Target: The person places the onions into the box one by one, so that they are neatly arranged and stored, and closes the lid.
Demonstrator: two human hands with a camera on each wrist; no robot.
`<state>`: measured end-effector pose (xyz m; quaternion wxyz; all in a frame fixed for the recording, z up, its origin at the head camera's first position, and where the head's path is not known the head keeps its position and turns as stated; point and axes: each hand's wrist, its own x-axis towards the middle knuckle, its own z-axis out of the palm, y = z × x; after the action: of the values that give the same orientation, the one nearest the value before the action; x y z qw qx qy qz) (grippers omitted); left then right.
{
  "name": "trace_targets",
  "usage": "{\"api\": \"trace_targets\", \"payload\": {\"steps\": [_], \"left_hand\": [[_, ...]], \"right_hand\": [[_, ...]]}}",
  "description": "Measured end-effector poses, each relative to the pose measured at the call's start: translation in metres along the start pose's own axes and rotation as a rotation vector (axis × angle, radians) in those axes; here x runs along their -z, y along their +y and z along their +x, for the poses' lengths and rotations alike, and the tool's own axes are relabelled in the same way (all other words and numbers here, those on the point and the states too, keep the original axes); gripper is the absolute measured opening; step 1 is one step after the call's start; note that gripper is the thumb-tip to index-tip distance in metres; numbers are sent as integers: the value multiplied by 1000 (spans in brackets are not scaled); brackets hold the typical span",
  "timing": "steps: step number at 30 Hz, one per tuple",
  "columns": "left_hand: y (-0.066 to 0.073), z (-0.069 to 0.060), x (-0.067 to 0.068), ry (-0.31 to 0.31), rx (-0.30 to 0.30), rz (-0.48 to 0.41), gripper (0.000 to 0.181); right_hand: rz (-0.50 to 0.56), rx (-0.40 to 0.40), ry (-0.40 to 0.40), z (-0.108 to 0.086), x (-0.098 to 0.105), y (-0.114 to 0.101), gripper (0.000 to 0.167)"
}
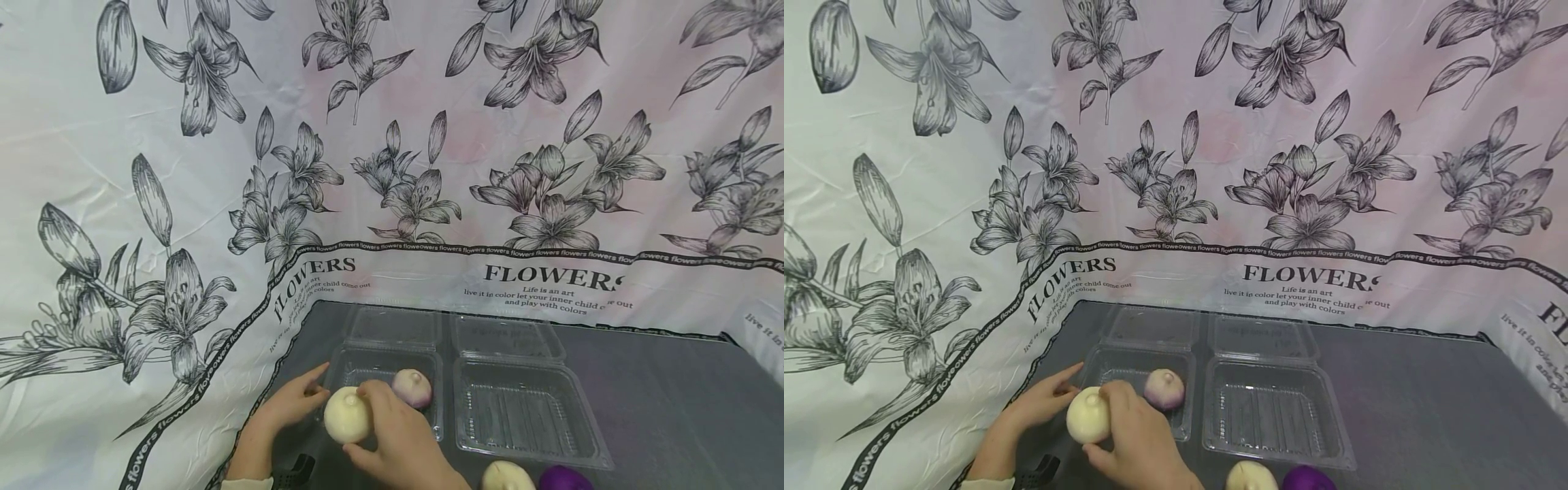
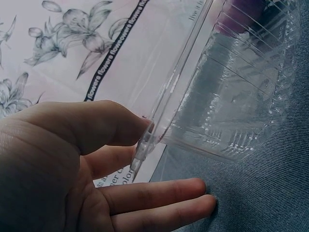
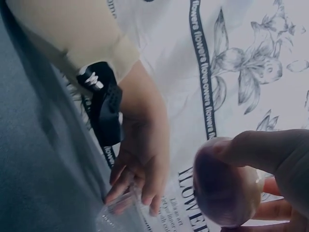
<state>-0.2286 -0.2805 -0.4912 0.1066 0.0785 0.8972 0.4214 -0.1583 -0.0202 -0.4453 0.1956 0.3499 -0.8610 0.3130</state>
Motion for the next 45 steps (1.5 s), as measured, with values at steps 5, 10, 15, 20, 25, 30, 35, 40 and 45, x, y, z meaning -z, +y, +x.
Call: {"api": "trace_targets", "payload": {"steps": [5, 10, 15, 20, 25, 30, 35, 40, 45], "left_hand": [[-1, 0, 1, 16, 4, 14, 68], [-1, 0, 4, -4, 10, 12, 69], [-2, -2, 3, -11, -10, 6, 67], [-2, -1, 3, -10, -15, 17, 65], [-4, -1, 3, -22, -24, 19, 66], [-5, -1, 2, -24, -36, 27, 67], [-4, -1, 2, -20, -39, 21, 66], [-3, -1, 4, -32, -48, 20, 66], [0, -1, 4, -47, -64, -1, 67]], "right_hand": [[7, -13, 47, 2, -9, 6, 72], [30, -56, 20, 4, -21, 10, 69], [11, -130, -16, 9, -29, 17, 67], [-20, -183, -7, 11, -36, 26, 67], [-46, -201, 5, 12, -44, 33, 66], [-68, -211, -19, 11, -51, 37, 62], [-66, -202, -14, 11, -56, 41, 63], [-84, -204, -6, 15, -59, 44, 63], [-120, -225, -35, 22, -63, 44, 62]]}}
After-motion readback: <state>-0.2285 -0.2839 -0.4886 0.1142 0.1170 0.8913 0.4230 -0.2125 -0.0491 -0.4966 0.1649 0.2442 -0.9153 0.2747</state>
